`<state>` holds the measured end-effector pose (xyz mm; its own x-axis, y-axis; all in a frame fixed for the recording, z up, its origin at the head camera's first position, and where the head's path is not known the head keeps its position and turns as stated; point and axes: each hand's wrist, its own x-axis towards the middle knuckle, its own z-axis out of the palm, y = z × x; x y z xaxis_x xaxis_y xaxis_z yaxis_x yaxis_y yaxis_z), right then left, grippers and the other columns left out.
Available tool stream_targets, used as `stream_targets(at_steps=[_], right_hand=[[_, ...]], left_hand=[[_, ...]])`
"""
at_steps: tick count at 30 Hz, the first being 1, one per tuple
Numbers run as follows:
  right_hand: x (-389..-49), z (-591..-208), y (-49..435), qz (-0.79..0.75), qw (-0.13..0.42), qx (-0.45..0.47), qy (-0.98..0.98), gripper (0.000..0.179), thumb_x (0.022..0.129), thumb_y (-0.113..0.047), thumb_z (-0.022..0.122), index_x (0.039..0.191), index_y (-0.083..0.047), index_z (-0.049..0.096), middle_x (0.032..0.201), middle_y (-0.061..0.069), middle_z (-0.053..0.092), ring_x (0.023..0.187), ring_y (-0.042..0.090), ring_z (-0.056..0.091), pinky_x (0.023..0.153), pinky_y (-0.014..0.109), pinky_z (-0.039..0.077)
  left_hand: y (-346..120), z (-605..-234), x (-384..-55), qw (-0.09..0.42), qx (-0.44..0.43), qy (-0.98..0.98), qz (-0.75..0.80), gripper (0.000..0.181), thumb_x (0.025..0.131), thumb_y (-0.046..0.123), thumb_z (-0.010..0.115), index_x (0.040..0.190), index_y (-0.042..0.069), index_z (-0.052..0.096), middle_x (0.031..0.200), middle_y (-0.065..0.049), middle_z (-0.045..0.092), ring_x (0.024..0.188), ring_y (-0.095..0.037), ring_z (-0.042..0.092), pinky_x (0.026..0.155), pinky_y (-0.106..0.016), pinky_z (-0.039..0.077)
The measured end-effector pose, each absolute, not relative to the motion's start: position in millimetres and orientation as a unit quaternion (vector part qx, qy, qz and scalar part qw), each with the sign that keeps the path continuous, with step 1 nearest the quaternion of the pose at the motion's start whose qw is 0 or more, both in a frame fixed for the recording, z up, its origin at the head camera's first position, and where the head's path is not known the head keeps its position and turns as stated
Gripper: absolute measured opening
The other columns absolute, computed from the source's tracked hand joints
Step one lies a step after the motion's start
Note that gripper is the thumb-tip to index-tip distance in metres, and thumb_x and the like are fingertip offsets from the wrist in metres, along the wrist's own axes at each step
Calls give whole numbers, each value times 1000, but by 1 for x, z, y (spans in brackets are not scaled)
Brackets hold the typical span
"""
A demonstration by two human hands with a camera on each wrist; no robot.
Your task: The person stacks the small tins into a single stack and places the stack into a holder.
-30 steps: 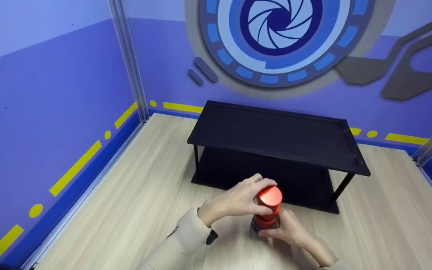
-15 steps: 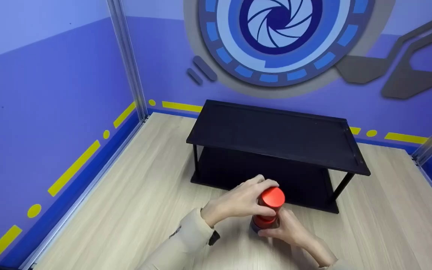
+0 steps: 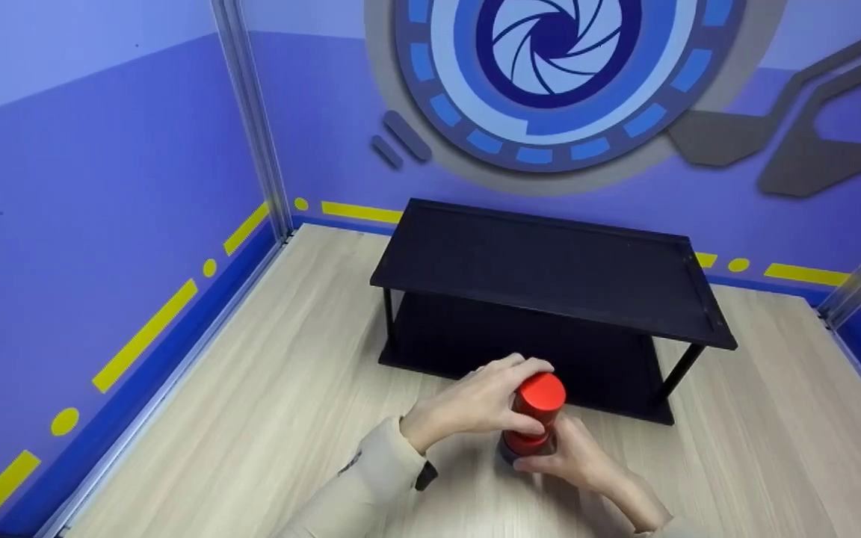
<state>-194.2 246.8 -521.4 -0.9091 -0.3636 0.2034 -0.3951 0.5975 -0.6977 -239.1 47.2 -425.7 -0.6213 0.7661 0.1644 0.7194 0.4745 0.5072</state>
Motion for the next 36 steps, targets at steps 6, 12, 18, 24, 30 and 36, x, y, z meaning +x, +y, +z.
stream_targets(at_steps=[6,12,18,24,30,36], right_hand=[[-194,-520,247,386,23,218,-896,64,73,-40,81,124,-11,57,118,0,67,107,11,63,93,29,51],[-194,-519,248,397,14,214,-892,65,73,-40,81,125,-12,55,119,0,67,108,10,62,93,27,50],[-195,-519,248,403,10,213,-890,67,73,-40,81,127,-12,53,121,0,66,109,11,62,94,27,50],[-195,-519,248,401,14,214,-891,67,72,-38,82,127,-12,53,120,0,66,109,11,62,93,27,50],[-195,-518,250,384,4,218,-897,55,73,-40,81,117,-15,60,109,-5,69,97,4,62,85,27,51],[-190,-518,255,385,-26,213,-898,52,72,-32,83,113,-10,60,97,0,69,77,9,61,66,25,50]], left_hand=[[48,-431,-241,64,440,847,291,75,81,31,77,144,24,38,119,3,63,105,-8,61,86,-21,49],[49,-431,-242,60,440,845,298,73,80,28,78,142,25,40,116,5,65,103,-5,61,88,-22,48],[49,-430,-243,59,439,845,299,73,79,28,78,141,25,40,117,5,64,104,-5,60,88,-22,48],[49,-430,-243,74,437,845,297,82,79,30,78,147,30,31,124,5,60,111,-8,58,92,-26,48],[37,-440,-247,123,421,847,300,100,75,31,82,152,28,17,139,1,51,125,-14,52,103,-33,44],[29,-468,-253,189,375,854,308,78,72,23,85,134,21,39,117,-9,62,103,-20,61,82,-24,49]])
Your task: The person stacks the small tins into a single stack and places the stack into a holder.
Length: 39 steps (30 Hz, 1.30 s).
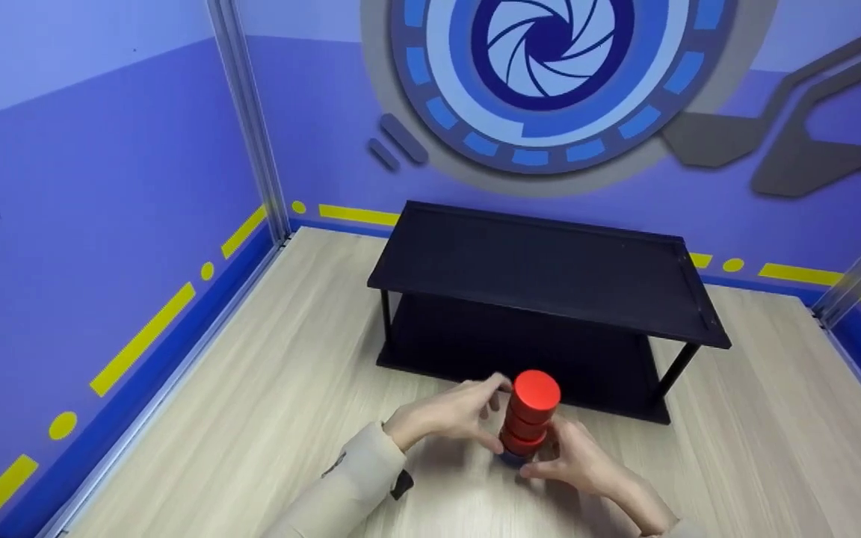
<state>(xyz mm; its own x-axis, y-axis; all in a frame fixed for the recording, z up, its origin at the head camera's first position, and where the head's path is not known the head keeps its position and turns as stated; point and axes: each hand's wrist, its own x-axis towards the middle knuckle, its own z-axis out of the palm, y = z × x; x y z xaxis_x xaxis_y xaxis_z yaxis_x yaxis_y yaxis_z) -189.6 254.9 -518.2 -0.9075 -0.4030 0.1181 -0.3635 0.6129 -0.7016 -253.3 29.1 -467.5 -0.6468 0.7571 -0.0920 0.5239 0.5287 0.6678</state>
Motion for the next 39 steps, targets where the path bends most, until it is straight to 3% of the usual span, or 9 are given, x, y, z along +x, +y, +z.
stream_targets(at_steps=[4,8,16,21,25,33,39], right_hand=[[-187,-518,257,-383,23,-218,897,51,74,-31,81,114,-7,61,98,2,70,77,10,62,64,24,50],[-186,-518,256,-377,21,-217,900,51,76,-34,79,116,-8,62,102,3,72,82,10,64,69,25,51],[-186,-520,253,-374,-1,-216,902,47,76,-35,79,112,-8,64,98,3,72,79,10,64,66,24,50],[-187,-519,253,-377,-5,-209,902,45,76,-32,80,110,-7,65,96,4,73,79,5,63,66,23,50],[-187,-517,252,-375,-6,-210,903,44,75,-31,81,110,-8,66,101,5,74,86,6,67,73,23,54],[-191,-508,251,-368,-27,-210,905,41,72,-29,83,106,-12,67,96,1,73,77,5,63,64,23,50],[-196,-496,251,-354,-25,-204,912,37,71,-32,83,102,-16,68,93,-3,72,76,2,59,64,21,47]], left_hand=[[32,-485,-253,206,381,850,299,69,69,21,87,126,18,48,105,-5,65,88,-14,62,71,-18,47],[36,-495,-251,188,404,843,300,66,67,19,87,124,17,52,97,0,67,79,-6,59,71,-16,46],[41,-504,-250,158,400,851,301,55,70,22,86,118,18,59,112,6,68,100,-1,61,92,-19,47],[44,-502,-250,143,395,859,293,49,68,22,87,110,15,62,105,6,68,91,1,60,85,-17,48],[45,-500,-250,151,391,856,303,48,67,19,87,109,15,63,102,6,68,82,2,59,78,-15,48],[43,-488,-254,167,390,847,320,47,69,14,86,109,12,63,102,4,67,72,2,56,68,-13,48],[44,-477,-258,177,402,834,334,46,69,10,85,109,12,63,103,1,66,73,1,56,68,-13,49]])
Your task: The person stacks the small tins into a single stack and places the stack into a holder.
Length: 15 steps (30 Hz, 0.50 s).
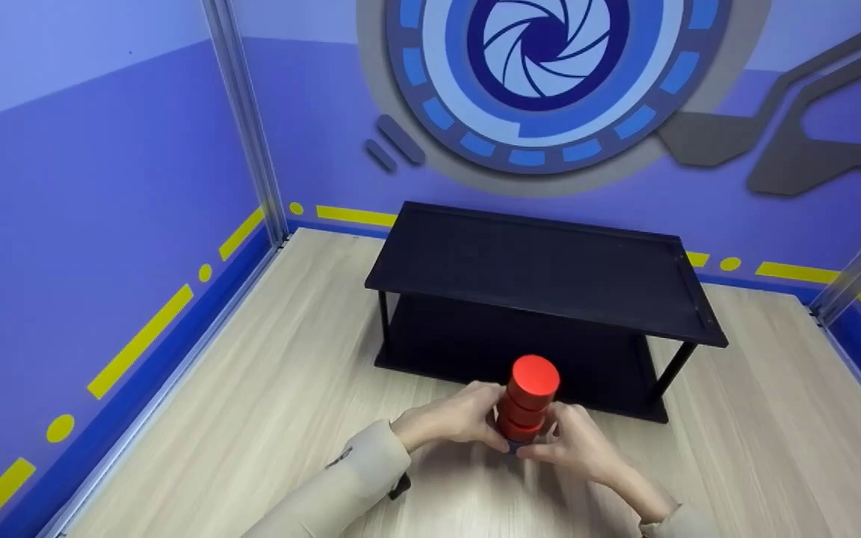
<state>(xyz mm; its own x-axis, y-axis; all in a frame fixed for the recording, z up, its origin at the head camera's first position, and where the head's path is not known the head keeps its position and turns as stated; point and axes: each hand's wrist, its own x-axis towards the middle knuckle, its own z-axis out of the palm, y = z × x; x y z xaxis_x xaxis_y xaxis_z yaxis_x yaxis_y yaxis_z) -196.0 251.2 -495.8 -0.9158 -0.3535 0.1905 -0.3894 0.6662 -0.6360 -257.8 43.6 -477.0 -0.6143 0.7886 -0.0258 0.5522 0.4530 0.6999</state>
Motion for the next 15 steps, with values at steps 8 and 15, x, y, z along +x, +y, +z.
stream_targets(at_steps=[8,15], right_hand=[[-203,-475,255,351,29,208,-913,35,71,-33,83,99,-18,69,89,-5,72,73,4,60,63,22,48],[-210,-450,260,358,13,224,-906,33,74,-33,82,99,-16,68,87,-3,72,71,4,62,62,22,51]], left_hand=[[45,-455,-266,149,424,838,309,42,69,13,85,104,13,63,96,3,66,71,-1,55,64,-14,48],[46,-430,-273,143,450,830,296,39,69,12,83,103,14,62,95,3,68,75,0,59,69,-13,49]])
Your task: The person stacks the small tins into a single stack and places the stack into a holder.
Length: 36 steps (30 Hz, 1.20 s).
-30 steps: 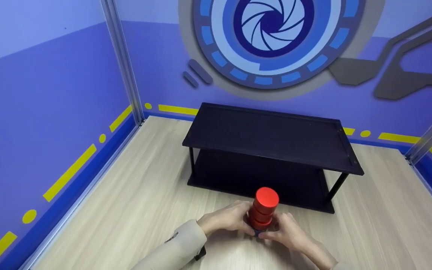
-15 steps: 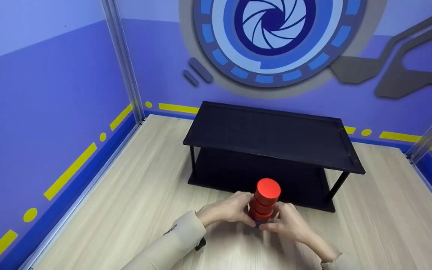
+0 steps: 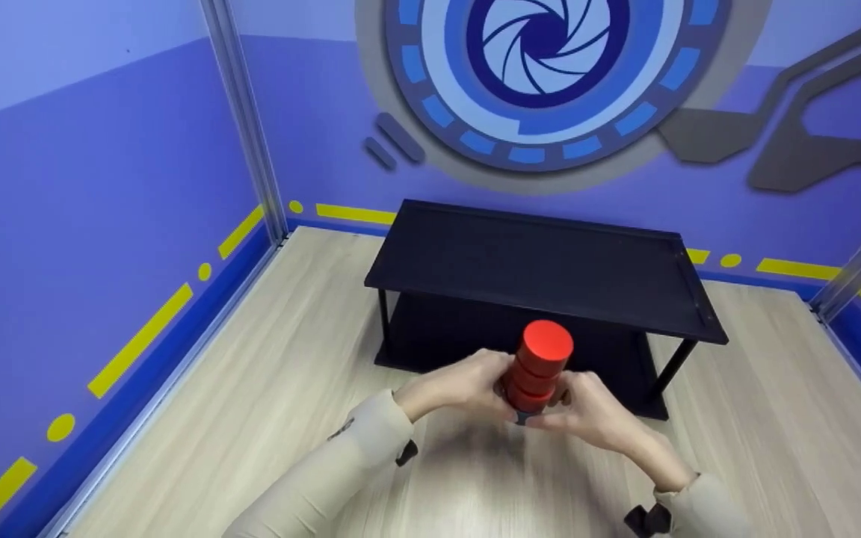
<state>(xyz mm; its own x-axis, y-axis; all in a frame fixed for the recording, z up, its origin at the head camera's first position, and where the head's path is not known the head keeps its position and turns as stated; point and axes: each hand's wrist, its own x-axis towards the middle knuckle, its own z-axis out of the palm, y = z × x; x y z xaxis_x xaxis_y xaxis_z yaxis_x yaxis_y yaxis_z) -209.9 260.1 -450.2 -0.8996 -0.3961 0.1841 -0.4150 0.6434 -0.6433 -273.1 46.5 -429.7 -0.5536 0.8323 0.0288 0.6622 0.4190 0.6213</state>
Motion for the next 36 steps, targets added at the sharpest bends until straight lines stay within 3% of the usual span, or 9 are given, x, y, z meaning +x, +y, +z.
stream_targets(at_steps=[5,17,36], right_hand=[[-214,-433,263,374,-7,242,-895,35,78,-31,79,104,-13,66,86,-1,71,69,5,65,61,23,53],[-219,-399,264,340,18,253,-906,33,76,-31,81,101,-15,66,80,-4,69,67,4,64,60,23,53],[-230,-347,265,320,23,246,-915,41,75,-30,82,110,-13,67,81,-2,70,65,8,61,59,23,50]], left_hand=[[48,-413,-277,145,456,828,293,43,70,14,85,107,13,62,100,1,70,79,0,61,74,-13,49],[45,-379,-282,161,465,815,307,45,74,16,83,113,13,60,105,1,70,83,-2,65,77,-15,51],[45,-330,-297,152,467,819,295,48,75,19,83,116,9,61,106,-5,71,84,-10,67,77,-18,52]])
